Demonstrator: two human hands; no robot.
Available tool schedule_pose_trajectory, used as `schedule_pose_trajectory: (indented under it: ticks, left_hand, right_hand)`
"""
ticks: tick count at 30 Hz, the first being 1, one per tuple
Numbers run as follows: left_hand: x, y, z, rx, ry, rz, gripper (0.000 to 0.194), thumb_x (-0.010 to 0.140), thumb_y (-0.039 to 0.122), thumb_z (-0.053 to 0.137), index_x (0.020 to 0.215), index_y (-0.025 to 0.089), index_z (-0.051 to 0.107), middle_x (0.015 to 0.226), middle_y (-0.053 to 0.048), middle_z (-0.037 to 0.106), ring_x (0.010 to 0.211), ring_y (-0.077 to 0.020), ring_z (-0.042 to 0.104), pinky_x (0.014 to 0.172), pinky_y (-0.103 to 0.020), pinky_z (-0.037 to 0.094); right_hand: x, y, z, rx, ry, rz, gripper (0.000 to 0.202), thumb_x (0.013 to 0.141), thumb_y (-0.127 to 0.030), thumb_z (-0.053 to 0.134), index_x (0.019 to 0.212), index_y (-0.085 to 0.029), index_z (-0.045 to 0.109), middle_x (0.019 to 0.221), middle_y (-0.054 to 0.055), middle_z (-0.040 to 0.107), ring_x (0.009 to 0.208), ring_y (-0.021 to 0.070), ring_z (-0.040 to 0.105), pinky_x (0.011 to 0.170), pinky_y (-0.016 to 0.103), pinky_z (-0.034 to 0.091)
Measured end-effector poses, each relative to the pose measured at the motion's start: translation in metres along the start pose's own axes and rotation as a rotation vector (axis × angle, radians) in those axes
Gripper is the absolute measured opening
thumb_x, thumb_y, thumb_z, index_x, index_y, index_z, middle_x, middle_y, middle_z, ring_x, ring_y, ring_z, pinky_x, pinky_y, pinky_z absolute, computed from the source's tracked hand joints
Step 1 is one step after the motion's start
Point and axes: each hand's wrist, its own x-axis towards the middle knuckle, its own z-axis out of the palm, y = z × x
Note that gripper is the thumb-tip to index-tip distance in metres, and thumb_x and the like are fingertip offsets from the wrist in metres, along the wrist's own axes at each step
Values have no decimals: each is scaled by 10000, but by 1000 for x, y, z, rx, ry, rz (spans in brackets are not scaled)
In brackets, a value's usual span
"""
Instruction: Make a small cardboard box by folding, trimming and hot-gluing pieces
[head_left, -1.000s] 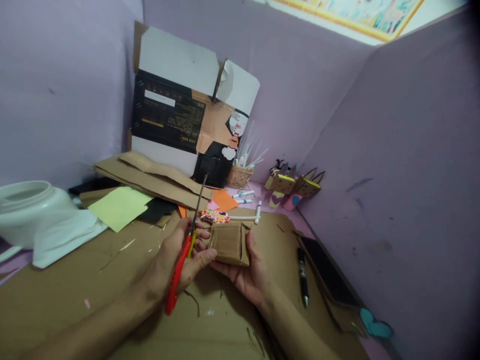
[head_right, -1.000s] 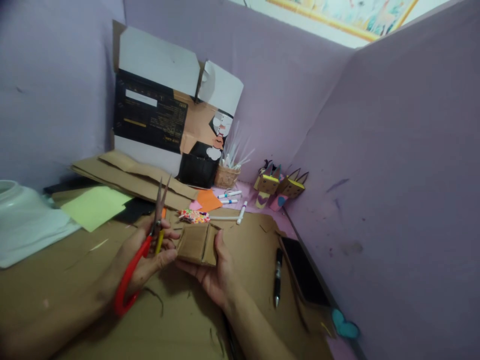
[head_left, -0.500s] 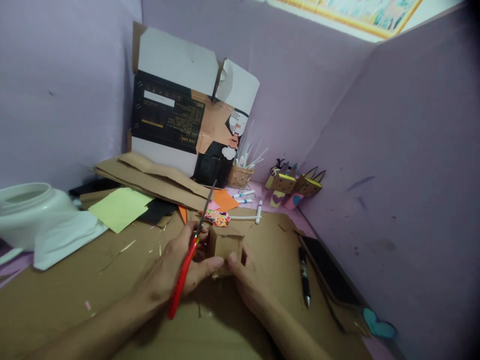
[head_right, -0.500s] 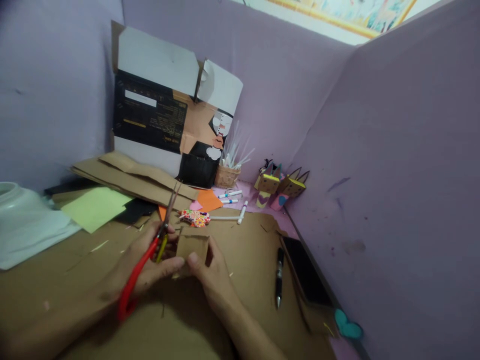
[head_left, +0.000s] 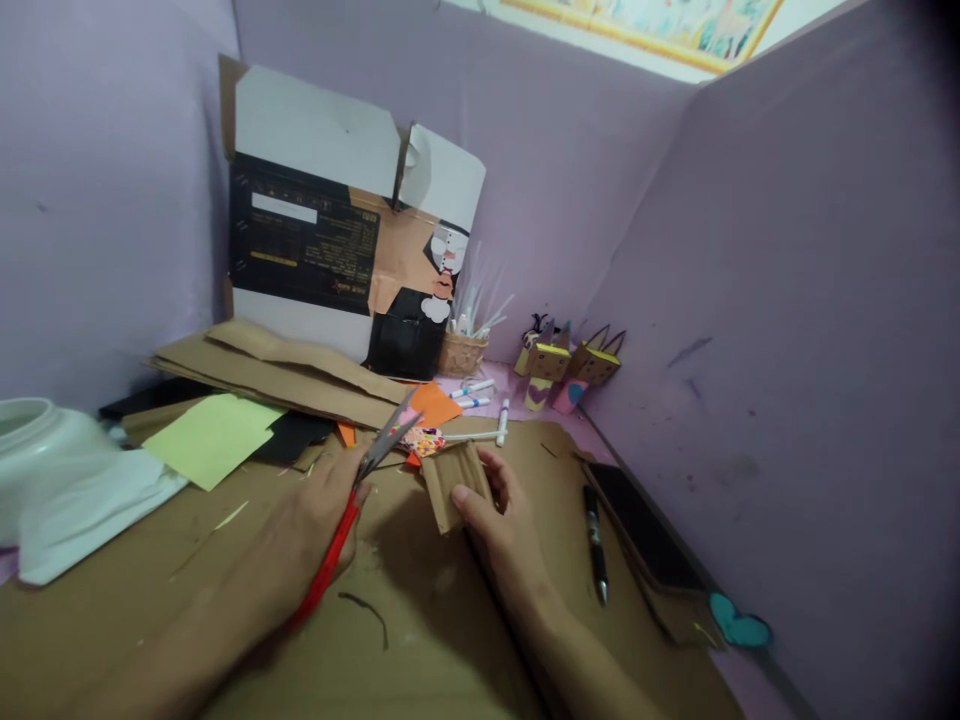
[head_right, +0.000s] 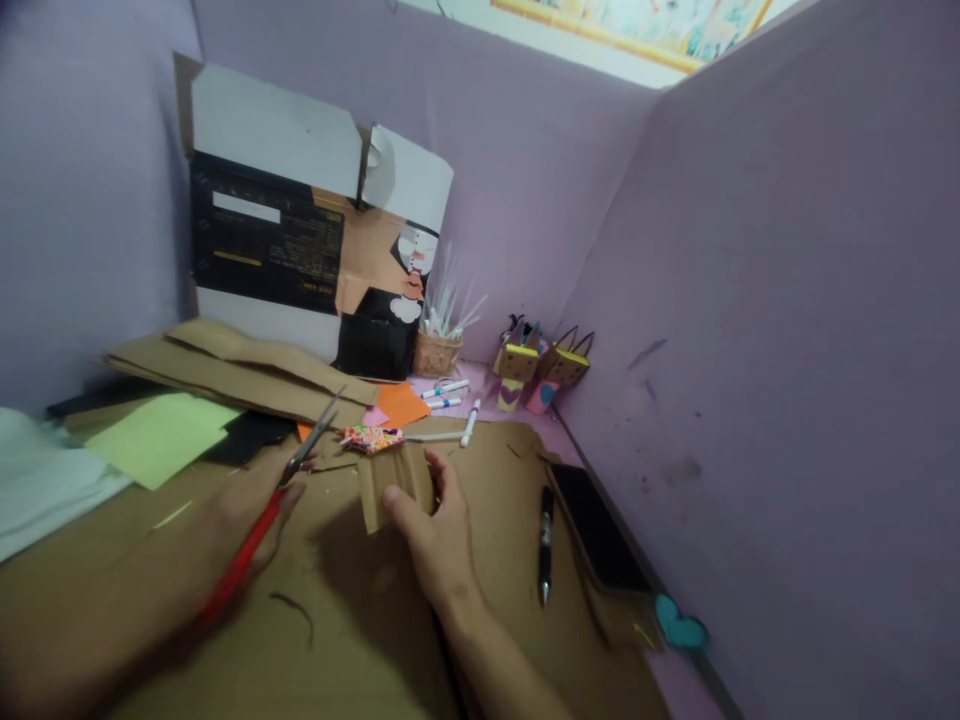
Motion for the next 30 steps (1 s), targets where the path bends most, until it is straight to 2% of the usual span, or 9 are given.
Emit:
schedule_pose_trajectory:
  ticks: [3,7,10,13,15,17,24,27,30]
  left_hand:
    - [1,-2,4,20,-21,-12,347,891,216,346,1197,188,507,1088,-123,597,1022,-280,573,884,-388,449]
    - [1,7,3,67,-73,-48,320,897,262,375,1169,168,516,1040,-128,616,980,-298,588,842,-410,459]
    - [1,15,1,-103,-81,-182,300,857,369,476,1100,204,539,973,-89,660,881,-277,640,738,-355,498]
    - [2,20,-1,-332,8,-270,325,809,448,537,1030,210,546,941,-74,671,843,-255,662,708,-326,514]
    - [3,22,-2,-410,20,-263,346,793,452,561,1030,201,539,957,-85,667,874,-258,658,744,-343,517]
    - [3,23,-4,-429,-19,-242,366,779,443,585,1043,196,537,968,-91,666,894,-260,653,770,-360,518]
    - [0,28,-1,-297,-96,-194,315,822,369,461,1080,211,547,963,-54,684,882,-226,646,787,-325,496]
    - [0,25,2,-420,-102,-177,286,827,361,435,1050,213,538,989,-44,685,888,-220,646,771,-301,500]
    - [1,24,2,-591,-117,-208,255,843,364,415,1013,206,520,1008,-54,690,899,-227,650,760,-306,514]
  right_hand:
    - [-1,1,1,28,-21,51,540,638,-361,734,1121,-209,546,1115,74,627,1032,280,572,868,378,448]
    - [-2,-1,3,-11,5,47,539,628,-357,737,1110,-209,546,1093,75,626,1008,280,578,862,385,447]
    - [-5,-1,6,-40,-46,15,518,635,-330,736,1107,-216,554,1087,69,630,1005,274,585,873,392,451]
    - [-9,1,9,-18,-156,-3,507,652,-303,741,1119,-238,554,1102,59,635,1029,263,586,892,393,453]
    - [-11,2,11,4,-213,-3,508,666,-296,736,1131,-242,541,1126,65,627,1057,260,580,912,398,448]
    - [-13,4,12,5,-250,-2,520,675,-300,725,1149,-233,522,1164,80,610,1086,263,569,936,409,436]
    - [-11,2,5,-90,-303,-45,779,581,-367,787,1273,-219,460,1327,110,517,1222,328,472,1034,478,348]
    - [-13,1,2,16,-388,-68,818,567,-396,813,1289,-246,458,1313,87,539,1220,323,481,1014,448,382]
    - [-15,1,2,228,-419,-10,724,605,-406,799,1246,-285,484,1244,57,589,1136,296,556,931,403,452]
